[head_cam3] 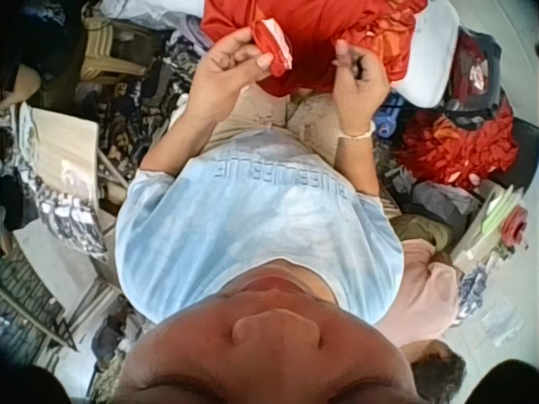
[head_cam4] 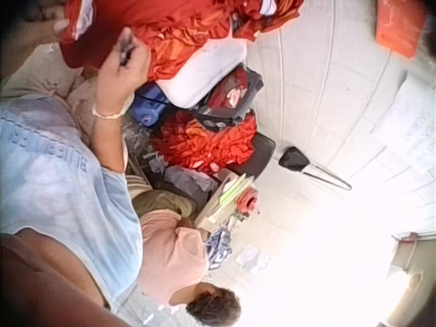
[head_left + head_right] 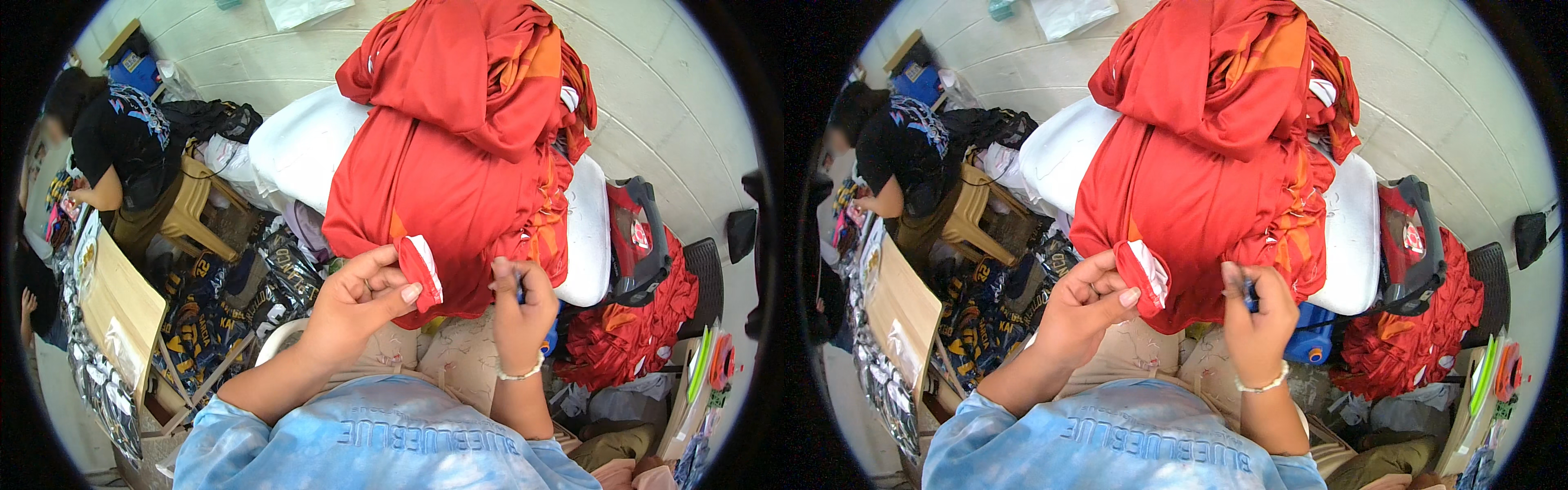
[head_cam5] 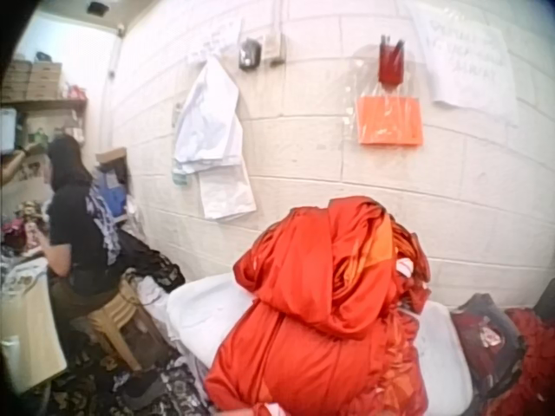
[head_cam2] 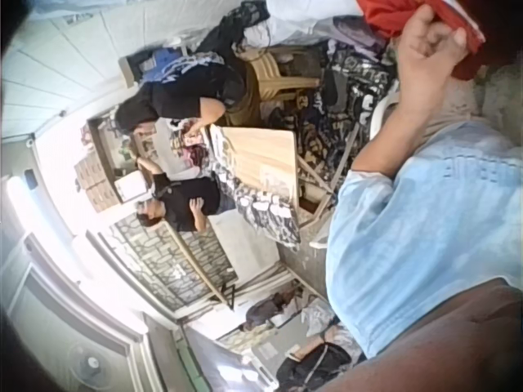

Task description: The person uses scissors to trim the white inner lining along the edge of a red fabric garment. They repeatedly adjust the fabric and make small cuts while seated in a cluttered workspace.

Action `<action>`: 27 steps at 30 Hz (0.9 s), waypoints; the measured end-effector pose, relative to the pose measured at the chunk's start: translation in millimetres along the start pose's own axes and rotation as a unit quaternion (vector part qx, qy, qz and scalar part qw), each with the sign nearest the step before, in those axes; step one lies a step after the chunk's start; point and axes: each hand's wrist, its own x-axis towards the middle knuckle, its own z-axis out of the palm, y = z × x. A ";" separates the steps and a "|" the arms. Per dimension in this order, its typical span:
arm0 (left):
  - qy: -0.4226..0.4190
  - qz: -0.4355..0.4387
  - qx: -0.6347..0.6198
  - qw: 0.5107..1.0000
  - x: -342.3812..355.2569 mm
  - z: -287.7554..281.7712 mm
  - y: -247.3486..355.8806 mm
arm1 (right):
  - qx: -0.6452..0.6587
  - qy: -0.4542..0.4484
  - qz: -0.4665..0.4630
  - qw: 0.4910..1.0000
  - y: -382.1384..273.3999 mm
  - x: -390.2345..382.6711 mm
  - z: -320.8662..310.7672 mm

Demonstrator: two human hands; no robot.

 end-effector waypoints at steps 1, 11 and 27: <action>0.001 -0.001 -0.009 1.000 0.4 -0.8 0.8 | -0.008 -0.020 -0.015 1.000 2.4 3.5 -4.0; -0.001 0.010 -0.074 0.997 1.0 1.6 -0.4 | 0.135 -0.150 -0.062 0.977 -11.0 -16.8 -5.8; -0.028 0.085 -0.023 0.996 -2.4 0.7 0.2 | 0.056 -0.142 -0.295 0.943 -11.7 -12.9 -5.3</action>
